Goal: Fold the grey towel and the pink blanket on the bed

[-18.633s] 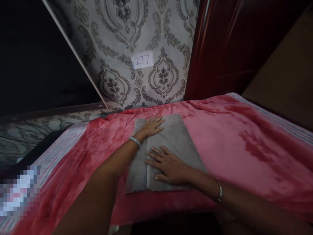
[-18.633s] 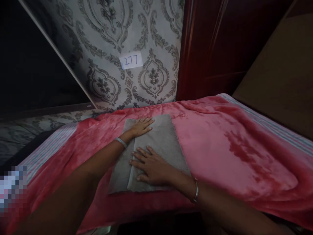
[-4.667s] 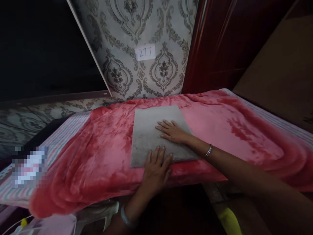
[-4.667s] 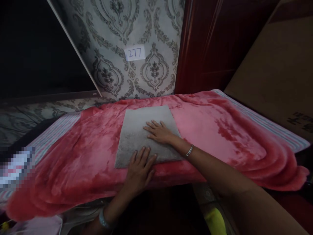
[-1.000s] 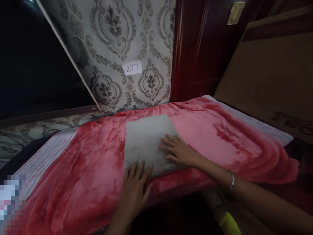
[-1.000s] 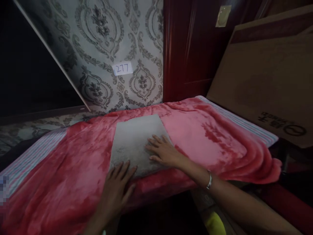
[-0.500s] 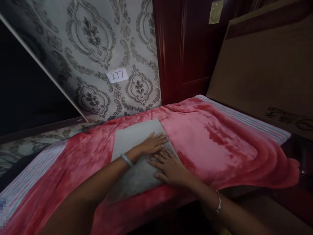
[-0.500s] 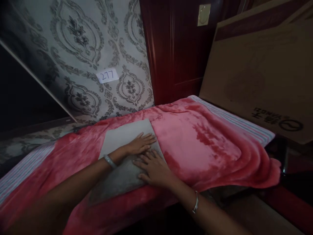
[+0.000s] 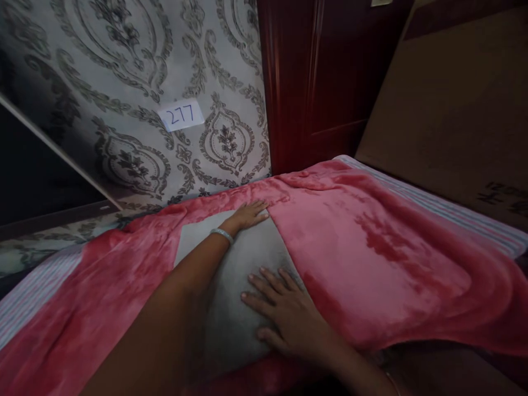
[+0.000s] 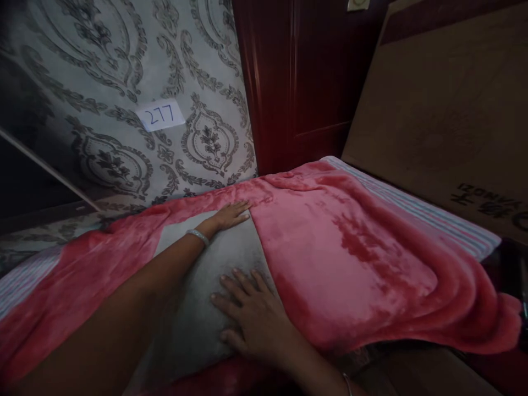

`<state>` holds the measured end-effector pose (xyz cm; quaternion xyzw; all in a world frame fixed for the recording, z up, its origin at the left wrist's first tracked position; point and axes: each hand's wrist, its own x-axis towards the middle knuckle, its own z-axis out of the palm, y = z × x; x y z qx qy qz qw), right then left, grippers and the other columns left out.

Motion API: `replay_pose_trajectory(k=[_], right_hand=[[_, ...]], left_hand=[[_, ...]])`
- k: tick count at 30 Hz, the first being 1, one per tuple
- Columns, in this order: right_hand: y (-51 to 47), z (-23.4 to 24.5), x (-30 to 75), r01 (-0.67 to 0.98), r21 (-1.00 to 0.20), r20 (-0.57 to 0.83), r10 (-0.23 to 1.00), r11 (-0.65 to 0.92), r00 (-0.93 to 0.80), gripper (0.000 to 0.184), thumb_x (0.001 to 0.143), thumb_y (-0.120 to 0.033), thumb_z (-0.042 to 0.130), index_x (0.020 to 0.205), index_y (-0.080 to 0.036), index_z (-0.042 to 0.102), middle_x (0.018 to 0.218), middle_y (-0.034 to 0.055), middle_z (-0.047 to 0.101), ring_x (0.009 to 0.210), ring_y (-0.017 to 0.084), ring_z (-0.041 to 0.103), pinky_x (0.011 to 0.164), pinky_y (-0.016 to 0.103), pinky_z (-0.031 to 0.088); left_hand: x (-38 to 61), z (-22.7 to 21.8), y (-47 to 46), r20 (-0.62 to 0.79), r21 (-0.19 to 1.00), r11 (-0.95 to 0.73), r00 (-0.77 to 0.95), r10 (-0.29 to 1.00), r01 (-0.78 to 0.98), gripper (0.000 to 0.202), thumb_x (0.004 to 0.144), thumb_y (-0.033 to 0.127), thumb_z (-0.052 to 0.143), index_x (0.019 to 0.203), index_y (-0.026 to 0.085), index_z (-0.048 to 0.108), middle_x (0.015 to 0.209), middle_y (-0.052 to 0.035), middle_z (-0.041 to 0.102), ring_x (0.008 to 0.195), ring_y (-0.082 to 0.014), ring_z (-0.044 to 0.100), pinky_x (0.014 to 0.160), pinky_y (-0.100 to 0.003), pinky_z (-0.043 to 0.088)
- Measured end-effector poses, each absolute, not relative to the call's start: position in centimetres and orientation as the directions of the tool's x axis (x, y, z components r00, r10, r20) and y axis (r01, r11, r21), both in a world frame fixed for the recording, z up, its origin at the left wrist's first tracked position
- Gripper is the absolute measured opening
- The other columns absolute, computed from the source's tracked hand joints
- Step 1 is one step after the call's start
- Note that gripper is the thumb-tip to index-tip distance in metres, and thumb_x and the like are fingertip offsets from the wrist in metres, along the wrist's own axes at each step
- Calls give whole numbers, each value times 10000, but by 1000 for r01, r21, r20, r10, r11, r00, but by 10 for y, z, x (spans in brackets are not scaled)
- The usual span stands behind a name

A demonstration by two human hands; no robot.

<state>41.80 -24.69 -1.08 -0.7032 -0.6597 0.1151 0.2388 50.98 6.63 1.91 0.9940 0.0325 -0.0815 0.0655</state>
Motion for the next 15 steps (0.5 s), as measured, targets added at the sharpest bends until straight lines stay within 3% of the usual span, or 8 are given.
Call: replay_pose_trajectory(k=[5,10,15], right_hand=[[-246,-10,419,877,-481,146,984,-19,101,687,984,-567,585,1616,-443,346,1719,-18,223,1600,316,150,1288,605,104],[-248,-10,417,912,-410,157,983,-24,96,620,1031,-559,500,1617,-404,366,1721,-7,222,1604,289,137,1282,593,118],[-249,-5,418,938,-344,136,987,-34,85,620,1031,-525,511,1615,-357,389,1712,40,261,1594,324,166,1264,630,141]], left_hand=[[509,19,62,-103,99,-991,991,80,90,691,1039,591,303,1648,264,289,1728,-99,242,1603,-291,194,1278,-576,126],[487,39,33,50,10,-984,983,179,179,675,1043,540,364,1609,174,385,1707,-167,276,1595,-341,203,1275,-622,36],[419,45,7,-30,232,-973,999,14,21,620,1080,528,202,1600,266,414,1718,-56,285,1599,-229,218,1297,-489,135]])
